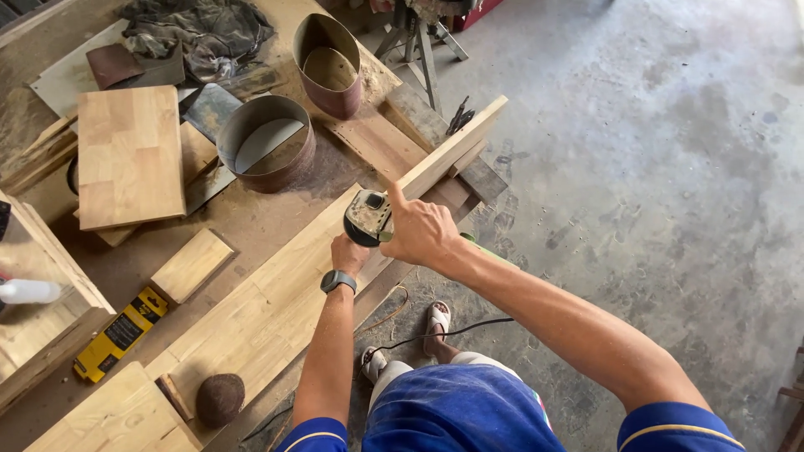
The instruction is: The person sands a wooden plank using a handheld electric sander, then brushes the plank with a hand brush. The person repeats this process on another plank, sanding and brushing each piece on a cluttered workbench.
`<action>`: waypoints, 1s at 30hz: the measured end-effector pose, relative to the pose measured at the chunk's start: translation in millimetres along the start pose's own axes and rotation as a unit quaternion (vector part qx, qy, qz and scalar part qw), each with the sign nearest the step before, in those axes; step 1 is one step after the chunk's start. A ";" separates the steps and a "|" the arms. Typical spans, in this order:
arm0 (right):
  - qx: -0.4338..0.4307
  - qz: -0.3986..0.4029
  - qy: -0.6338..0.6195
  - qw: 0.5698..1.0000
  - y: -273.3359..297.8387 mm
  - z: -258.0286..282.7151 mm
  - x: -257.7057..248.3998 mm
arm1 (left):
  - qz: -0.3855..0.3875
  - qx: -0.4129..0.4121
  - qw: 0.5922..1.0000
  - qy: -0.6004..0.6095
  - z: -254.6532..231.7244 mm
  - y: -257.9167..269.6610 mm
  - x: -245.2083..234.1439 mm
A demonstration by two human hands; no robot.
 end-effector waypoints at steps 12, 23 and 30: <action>0.101 -0.014 0.036 0.994 -29.1 -93.2 -26.4 | 0.015 -0.038 0.999 0.010 10.7 -0.8 7.8; 0.178 -0.074 0.031 0.981 -53.2 -177.5 -89.4 | 0.019 -0.068 0.997 0.043 12.6 6.1 7.4; 0.257 -0.075 -0.031 0.963 -82.8 -252.5 -123.4 | 0.028 -0.014 0.999 -0.018 39.7 2.1 24.2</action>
Point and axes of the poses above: each hand's wrist, its own y-axis away from the middle knuckle, its own x-axis out of the palm, z = x × y, the point moved 3 cm from there along -y, towards the middle knuckle
